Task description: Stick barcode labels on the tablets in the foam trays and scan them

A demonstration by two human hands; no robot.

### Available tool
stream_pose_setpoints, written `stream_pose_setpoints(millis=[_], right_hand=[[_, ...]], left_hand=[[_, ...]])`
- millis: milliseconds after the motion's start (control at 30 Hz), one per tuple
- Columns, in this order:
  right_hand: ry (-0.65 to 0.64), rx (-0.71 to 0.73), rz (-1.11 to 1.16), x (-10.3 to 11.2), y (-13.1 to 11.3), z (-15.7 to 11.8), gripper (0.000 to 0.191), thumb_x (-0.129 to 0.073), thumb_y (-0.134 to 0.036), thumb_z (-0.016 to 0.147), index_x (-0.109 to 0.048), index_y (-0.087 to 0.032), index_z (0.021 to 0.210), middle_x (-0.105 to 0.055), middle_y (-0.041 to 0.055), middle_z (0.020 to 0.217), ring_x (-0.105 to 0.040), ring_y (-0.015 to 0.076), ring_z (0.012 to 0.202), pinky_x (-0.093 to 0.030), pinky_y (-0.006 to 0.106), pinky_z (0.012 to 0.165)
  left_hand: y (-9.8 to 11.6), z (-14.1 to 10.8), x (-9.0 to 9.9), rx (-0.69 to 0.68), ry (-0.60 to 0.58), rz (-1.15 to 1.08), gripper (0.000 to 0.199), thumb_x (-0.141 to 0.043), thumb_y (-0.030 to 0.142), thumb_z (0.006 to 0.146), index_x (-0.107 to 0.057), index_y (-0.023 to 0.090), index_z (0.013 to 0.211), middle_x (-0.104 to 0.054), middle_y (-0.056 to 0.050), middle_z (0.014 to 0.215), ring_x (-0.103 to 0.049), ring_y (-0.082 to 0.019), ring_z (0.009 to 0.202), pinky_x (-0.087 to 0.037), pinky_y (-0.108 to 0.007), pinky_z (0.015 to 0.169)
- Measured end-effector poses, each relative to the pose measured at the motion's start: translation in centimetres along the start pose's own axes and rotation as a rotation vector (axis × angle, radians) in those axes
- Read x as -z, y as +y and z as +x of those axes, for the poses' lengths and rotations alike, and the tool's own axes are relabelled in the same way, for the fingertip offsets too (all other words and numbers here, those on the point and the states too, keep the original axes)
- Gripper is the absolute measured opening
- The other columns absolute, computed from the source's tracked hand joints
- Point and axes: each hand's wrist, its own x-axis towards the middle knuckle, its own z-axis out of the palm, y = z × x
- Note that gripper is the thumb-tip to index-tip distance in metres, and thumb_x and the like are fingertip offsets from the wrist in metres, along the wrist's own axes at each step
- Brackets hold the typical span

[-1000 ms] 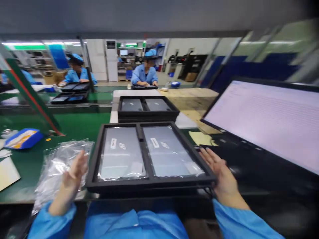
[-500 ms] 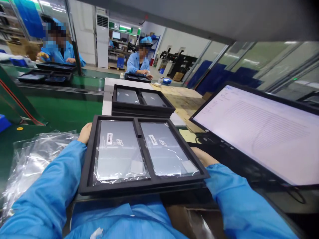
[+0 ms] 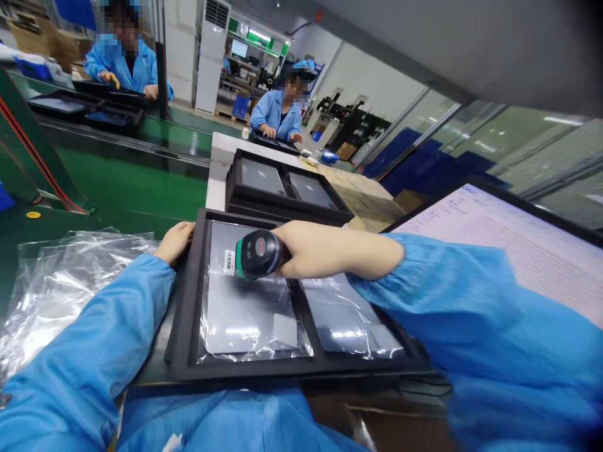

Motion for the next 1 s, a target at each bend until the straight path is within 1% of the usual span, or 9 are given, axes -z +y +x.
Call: stream_pose_setpoints(millis=[133,300,533,667,733,800,900,933,1000], right_hand=[[-0.067,-0.032,0.017,-0.7,0.7,1.9,0.024,-0.069,-0.020,0.065,-0.072,-0.014,0.088,-0.067,0.0002,0.075,-0.058,0.0161,0.068,-0.044,0.024,0.060],[-0.109,-0.032,0.050,-0.7,0.9,2.0,0.020,-0.068,-0.021,0.063,-0.070,-0.014,0.082,-0.064,-0.0005,0.074,-0.055,0.0153,0.067,-0.042,0.024,0.059],[-0.062,-0.035,0.102,-0.4,1.1,1.0,0.010,-0.067,-0.020,0.063,-0.063,-0.016,0.071,-0.055,-0.0033,0.067,-0.048,0.0126,0.062,-0.037,0.024,0.055],[-0.037,-0.039,0.127,-0.6,1.3,0.8,0.011,-0.068,-0.019,0.062,-0.063,-0.016,0.071,-0.059,-0.0033,0.065,-0.053,0.0137,0.062,-0.040,0.024,0.057],[0.027,-0.077,0.156,-0.2,2.1,0.4,0.012,-0.070,-0.018,0.062,-0.065,-0.016,0.073,-0.061,-0.0022,0.064,-0.056,0.0147,0.061,-0.043,0.025,0.057],[0.186,-0.178,0.196,0.8,4.2,-0.8,0.012,-0.072,-0.018,0.065,-0.067,-0.015,0.076,-0.064,-0.0001,0.065,-0.059,0.0154,0.061,-0.045,0.026,0.058],[0.532,-0.437,0.248,2.2,9.8,-4.4,0.011,-0.072,-0.021,0.074,-0.067,-0.013,0.080,-0.065,0.0028,0.068,-0.059,0.0141,0.063,-0.046,0.026,0.063],[0.601,-0.534,0.282,2.2,12.0,-6.0,0.011,-0.070,-0.022,0.077,-0.066,-0.012,0.080,-0.064,0.0031,0.068,-0.058,0.0131,0.063,-0.046,0.026,0.063],[0.620,-0.726,0.421,0.8,16.0,-9.2,0.013,-0.065,-0.024,0.084,-0.064,-0.011,0.080,-0.061,0.0027,0.066,-0.055,0.0115,0.060,-0.044,0.026,0.062]], left_hand=[[-0.3,0.3,0.0,-0.002,0.000,0.001,0.025,-0.063,0.038,0.080,-0.069,0.014,0.085,-0.071,-0.008,0.085,-0.065,-0.024,0.092,-0.052,-0.031,0.087],[-0.2,0.2,0.1,-0.006,0.007,0.025,0.026,-0.063,0.039,0.080,-0.069,0.014,0.085,-0.072,-0.009,0.090,-0.064,-0.024,0.095,-0.051,-0.031,0.089],[1.2,-0.8,0.0,-0.006,-0.001,0.053,0.023,-0.060,0.036,0.082,-0.068,0.015,0.083,-0.072,-0.008,0.088,-0.064,-0.024,0.095,-0.051,-0.031,0.089],[2.2,-1.7,0.1,-0.003,-0.013,0.082,0.021,-0.056,0.032,0.085,-0.068,0.014,0.083,-0.072,-0.007,0.088,-0.064,-0.024,0.094,-0.051,-0.031,0.087],[2.6,-2.0,0.1,-0.002,-0.013,0.099,0.021,-0.055,0.030,0.085,-0.068,0.014,0.083,-0.072,-0.006,0.088,-0.064,-0.024,0.094,-0.051,-0.030,0.086],[2.8,-2.0,0.1,-0.003,-0.004,0.118,0.020,-0.054,0.028,0.084,-0.068,0.015,0.083,-0.072,-0.006,0.089,-0.064,-0.024,0.095,-0.051,-0.030,0.087],[2.7,-1.6,0.1,-0.009,0.008,0.149,0.019,-0.054,0.028,0.084,-0.068,0.014,0.084,-0.072,-0.006,0.090,-0.063,-0.025,0.098,-0.050,-0.033,0.093],[2.6,-1.5,0.1,-0.011,0.008,0.161,0.019,-0.054,0.028,0.084,-0.067,0.014,0.084,-0.071,-0.007,0.089,-0.063,-0.026,0.099,-0.049,-0.034,0.095],[2.7,-1.3,0.4,-0.030,-0.001,0.187,0.019,-0.054,0.028,0.086,-0.065,0.014,0.084,-0.070,-0.005,0.085,-0.062,-0.026,0.102,-0.048,-0.037,0.101]])
